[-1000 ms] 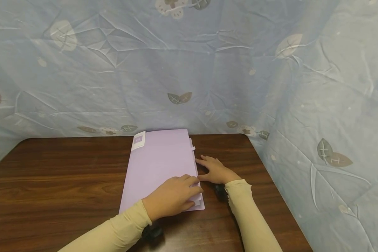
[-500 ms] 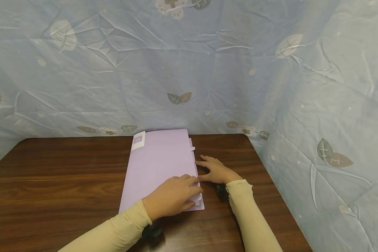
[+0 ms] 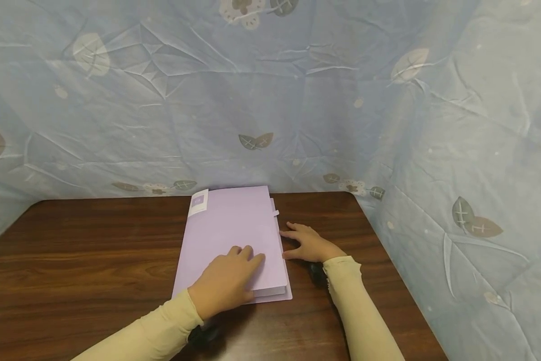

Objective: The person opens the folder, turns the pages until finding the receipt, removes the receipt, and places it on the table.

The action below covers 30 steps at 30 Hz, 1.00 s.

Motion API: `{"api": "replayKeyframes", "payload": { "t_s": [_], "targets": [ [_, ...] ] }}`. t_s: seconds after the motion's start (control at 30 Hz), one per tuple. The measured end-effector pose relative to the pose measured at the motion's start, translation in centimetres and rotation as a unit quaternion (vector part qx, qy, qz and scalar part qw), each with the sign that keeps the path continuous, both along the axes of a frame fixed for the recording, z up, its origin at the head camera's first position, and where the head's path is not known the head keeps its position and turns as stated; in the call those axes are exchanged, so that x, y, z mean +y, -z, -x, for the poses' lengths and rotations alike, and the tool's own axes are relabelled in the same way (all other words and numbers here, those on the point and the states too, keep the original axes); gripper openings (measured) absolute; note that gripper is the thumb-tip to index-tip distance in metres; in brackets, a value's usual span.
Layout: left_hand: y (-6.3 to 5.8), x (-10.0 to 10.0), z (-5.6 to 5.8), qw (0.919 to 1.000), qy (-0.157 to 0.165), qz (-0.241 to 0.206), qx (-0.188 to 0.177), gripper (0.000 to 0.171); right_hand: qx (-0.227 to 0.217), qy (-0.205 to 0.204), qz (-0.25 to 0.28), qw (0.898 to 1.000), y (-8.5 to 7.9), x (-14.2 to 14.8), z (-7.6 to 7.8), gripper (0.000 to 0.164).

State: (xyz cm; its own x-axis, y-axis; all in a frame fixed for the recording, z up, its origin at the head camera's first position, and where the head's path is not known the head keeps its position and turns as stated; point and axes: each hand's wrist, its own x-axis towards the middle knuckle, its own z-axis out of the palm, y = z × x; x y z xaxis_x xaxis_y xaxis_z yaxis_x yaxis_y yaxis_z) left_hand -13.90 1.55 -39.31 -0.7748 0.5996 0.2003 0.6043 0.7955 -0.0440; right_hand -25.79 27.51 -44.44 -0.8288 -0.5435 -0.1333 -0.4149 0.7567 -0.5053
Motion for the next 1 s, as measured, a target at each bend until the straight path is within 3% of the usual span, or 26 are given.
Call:
{"api": "replayKeyframes", "payload": {
  "t_s": [0.2, 0.6, 0.87, 1.0],
  "targets": [
    [-0.4, -1.2, -0.1, 0.9991, 0.006, -0.037, 0.022, 0.052, 0.001, -0.003, -0.009, 1.000, 0.3, 0.0, 0.2, 0.072],
    [-3.0, -5.4, -1.2, 0.9864, -0.016, -0.163, -0.012, 0.064, -0.008, 0.009, -0.020, 1.000, 0.3, 0.2, 0.1, 0.073],
    [-3.8, -8.9, -2.1, 0.9750, -0.017, -0.219, 0.034, 0.074, -0.002, 0.019, -0.033, 0.999, 0.3, 0.0, 0.0, 0.074],
    [-4.2, -11.1, -2.5, 0.9736, -0.007, -0.216, 0.073, 0.080, -0.003, 0.021, -0.031, 0.999, 0.3, -0.2, 0.0, 0.075]
  ]
}}
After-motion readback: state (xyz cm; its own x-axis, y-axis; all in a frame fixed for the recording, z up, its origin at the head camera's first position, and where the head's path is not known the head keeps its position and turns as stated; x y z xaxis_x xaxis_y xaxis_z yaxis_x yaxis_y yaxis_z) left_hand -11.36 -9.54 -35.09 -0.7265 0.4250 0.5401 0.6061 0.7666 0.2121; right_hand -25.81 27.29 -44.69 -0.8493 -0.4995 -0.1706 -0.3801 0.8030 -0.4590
